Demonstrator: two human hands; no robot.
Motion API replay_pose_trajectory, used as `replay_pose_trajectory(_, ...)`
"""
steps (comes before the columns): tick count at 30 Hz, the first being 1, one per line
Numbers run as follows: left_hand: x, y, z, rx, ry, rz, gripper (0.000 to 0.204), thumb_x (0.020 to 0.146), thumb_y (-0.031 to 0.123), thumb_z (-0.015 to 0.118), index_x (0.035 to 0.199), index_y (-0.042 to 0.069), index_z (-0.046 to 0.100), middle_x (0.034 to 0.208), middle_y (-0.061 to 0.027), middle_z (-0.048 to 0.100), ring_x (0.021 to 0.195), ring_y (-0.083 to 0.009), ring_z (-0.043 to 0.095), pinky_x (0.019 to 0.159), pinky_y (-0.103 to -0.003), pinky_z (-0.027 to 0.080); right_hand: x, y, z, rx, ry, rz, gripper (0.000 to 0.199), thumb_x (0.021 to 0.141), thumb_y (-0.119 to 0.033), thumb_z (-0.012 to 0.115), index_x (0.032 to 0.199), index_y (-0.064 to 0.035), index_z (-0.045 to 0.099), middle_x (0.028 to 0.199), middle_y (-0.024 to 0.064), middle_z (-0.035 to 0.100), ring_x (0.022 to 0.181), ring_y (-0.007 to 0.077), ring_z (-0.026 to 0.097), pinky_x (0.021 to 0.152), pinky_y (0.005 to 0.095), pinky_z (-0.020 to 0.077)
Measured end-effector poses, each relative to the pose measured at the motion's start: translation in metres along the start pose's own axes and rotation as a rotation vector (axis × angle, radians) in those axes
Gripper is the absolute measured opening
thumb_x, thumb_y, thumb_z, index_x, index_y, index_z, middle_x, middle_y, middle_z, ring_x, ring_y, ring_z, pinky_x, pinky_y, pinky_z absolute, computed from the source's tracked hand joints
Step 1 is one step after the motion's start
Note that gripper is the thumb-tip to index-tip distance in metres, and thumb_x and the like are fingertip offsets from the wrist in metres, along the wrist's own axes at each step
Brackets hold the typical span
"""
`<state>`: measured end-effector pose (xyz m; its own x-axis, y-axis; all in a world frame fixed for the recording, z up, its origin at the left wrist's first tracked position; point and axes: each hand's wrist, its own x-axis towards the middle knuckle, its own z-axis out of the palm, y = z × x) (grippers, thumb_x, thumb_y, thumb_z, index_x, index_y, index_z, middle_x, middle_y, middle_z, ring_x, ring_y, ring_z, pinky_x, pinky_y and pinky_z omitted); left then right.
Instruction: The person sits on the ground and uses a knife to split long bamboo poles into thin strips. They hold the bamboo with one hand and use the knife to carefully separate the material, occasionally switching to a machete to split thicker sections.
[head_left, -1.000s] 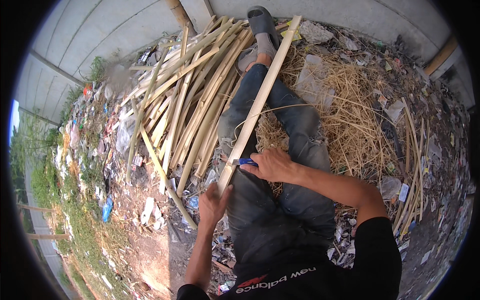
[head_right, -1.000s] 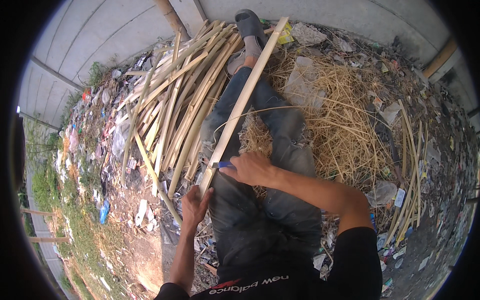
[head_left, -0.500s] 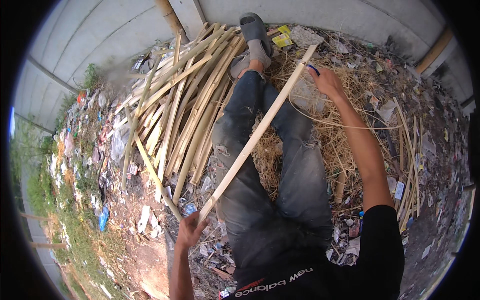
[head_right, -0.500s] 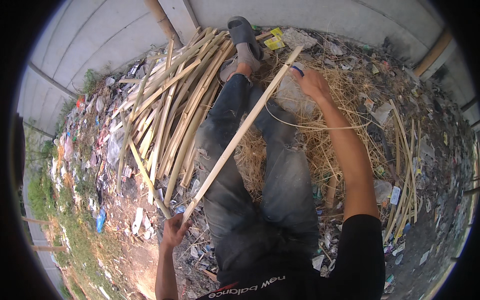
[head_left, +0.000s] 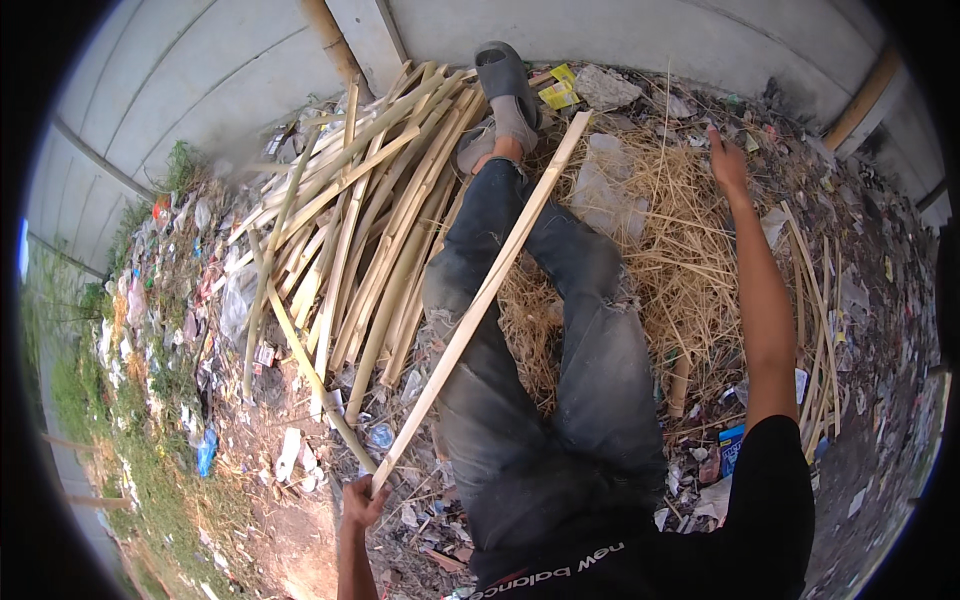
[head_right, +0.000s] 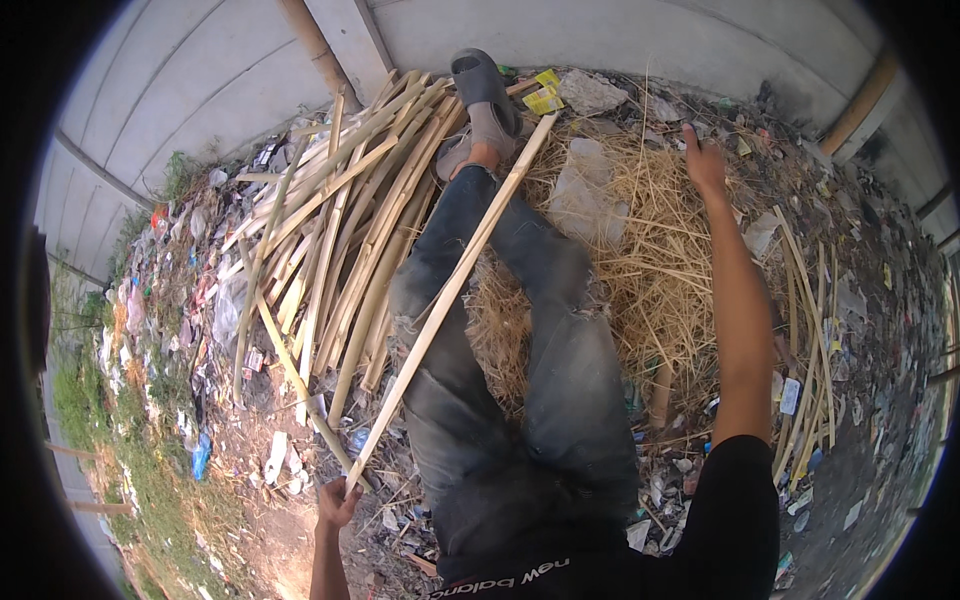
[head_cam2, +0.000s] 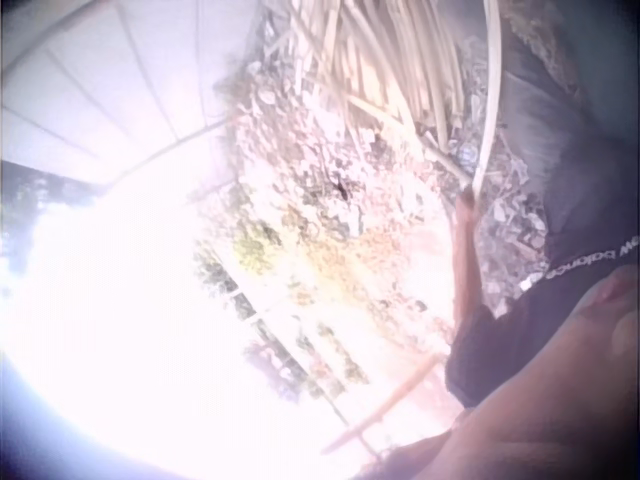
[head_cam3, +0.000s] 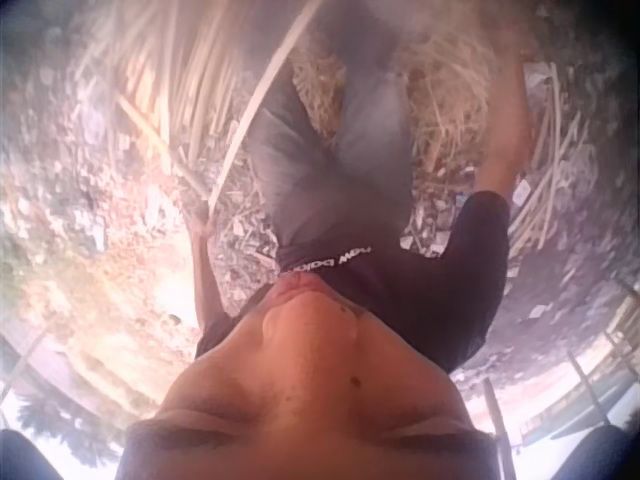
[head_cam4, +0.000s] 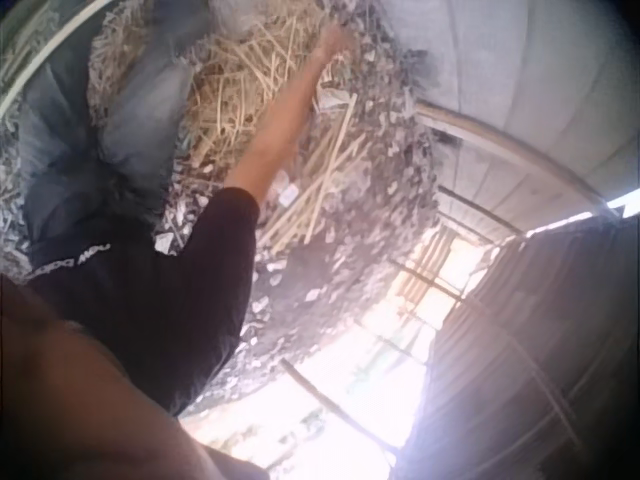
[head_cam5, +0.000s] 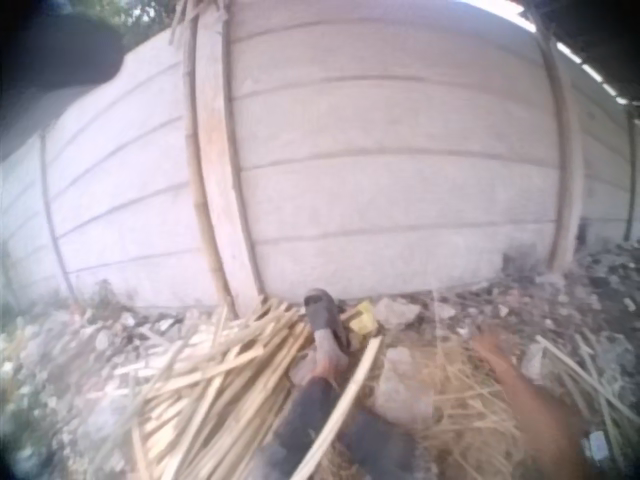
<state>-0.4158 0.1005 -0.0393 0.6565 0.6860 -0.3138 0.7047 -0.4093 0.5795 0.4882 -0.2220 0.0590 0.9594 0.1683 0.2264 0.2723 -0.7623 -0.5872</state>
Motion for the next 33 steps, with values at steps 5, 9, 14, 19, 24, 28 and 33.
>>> replay_pose_trajectory(5, 0.02, -0.004, -0.013, 0.036, 0.01, 0.053, 0.038, 0.082, 0.037, 0.078, 0.072, 0.002, 0.066, 0.053, -0.0091, 0.055, 0.049, -0.0185, 0.052, 0.049, -0.038, 0.043, -0.114, -0.123, 0.018, 0.03, -0.217, -0.439, 0.061, 0.105, -0.055, 0.047, 0.083, -0.0007, 0.063, 0.065, 0.0176, 0.058, 0.061, 0.0369, 0.057, 0.062, 0.0486, 0.0429)
replay_pose_trajectory(9, 0.028, -0.006, -0.014, 0.037, -0.021, 0.051, 0.039, 0.085, 0.038, 0.077, 0.075, 0.001, 0.068, 0.056, -0.0109, 0.058, 0.051, -0.0201, 0.056, 0.052, -0.039, 0.046, -0.194, -0.156, 0.036, -0.042, -0.394, -0.607, 0.059, 0.104, -0.055, 0.048, 0.089, -0.0018, 0.068, 0.067, 0.0217, 0.065, 0.068, 0.0435, 0.067, 0.065, 0.0546, 0.0512)
replay_pose_trajectory(14, 0.031, -0.012, -0.012, 0.066, -0.027, 0.051, 0.037, 0.087, 0.036, 0.075, 0.076, 0.001, 0.068, 0.056, -0.0109, 0.057, 0.051, -0.0209, 0.056, 0.051, -0.039, 0.045, -0.267, -0.19, 0.048, -0.181, -0.564, -0.801, 0.057, 0.104, -0.054, 0.049, 0.088, -0.0021, 0.067, 0.069, 0.0246, 0.068, 0.07, 0.0462, 0.069, 0.065, 0.0546, 0.055)
replay_pose_trajectory(19, 0.022, -0.017, -0.018, 0.039, -0.02, 0.151, 0.035, 0.089, 0.028, 0.073, 0.071, 0.0, 0.065, 0.052, -0.0096, 0.052, 0.047, -0.0167, 0.046, 0.047, -0.039, 0.037, -0.184, -0.17, 0.056, -0.054, -0.284, -0.531, 0.059, 0.104, -0.056, 0.049, 0.09, -0.0024, 0.068, 0.067, 0.0221, 0.067, 0.069, 0.044, 0.069, 0.063, 0.0539, 0.0533)
replay_pose_trajectory(24, 0.022, -0.025, -0.013, 0.045, -0.029, 0.108, 0.038, 0.091, 0.028, 0.072, 0.067, 0.001, 0.06, 0.051, -0.0084, 0.049, 0.048, -0.0147, 0.044, 0.046, -0.038, 0.036, -0.188, -0.174, 0.028, -0.02, -0.365, -0.586, 0.061, 0.104, -0.057, 0.047, 0.092, -0.0016, 0.07, 0.073, 0.0222, 0.07, 0.074, 0.044, 0.07, 0.069, 0.0539, 0.0556)
replay_pose_trajectory(28, 0.033, -0.006, -0.014, -0.005, -0.05, 0.129, 0.038, 0.092, 0.029, 0.071, 0.071, 0.0, 0.062, 0.051, -0.0073, 0.05, 0.048, -0.0145, 0.044, 0.046, -0.038, 0.036, -0.245, -0.199, 0.025, -0.105, -0.57, -0.696, 0.06, 0.103, -0.056, 0.049, 0.092, -0.0013, 0.071, 0.074, 0.0229, 0.07, 0.076, 0.0438, 0.071, 0.071, 0.0544, 0.0558)
replay_pose_trajectory(33, 0.031, -0.017, -0.023, 0.034, -0.032, 0.124, 0.036, 0.093, 0.027, 0.071, 0.074, -0.003, 0.063, 0.051, -0.0096, 0.049, 0.049, -0.0162, 0.044, 0.047, -0.038, 0.038, -0.264, -0.212, 0.045, -0.098, -0.607, -0.742, 0.06, 0.102, -0.056, 0.051, 0.089, -0.001, 0.071, 0.08, 0.0224, 0.072, 0.077, 0.0441, 0.071, 0.072, 0.056, 0.0553)
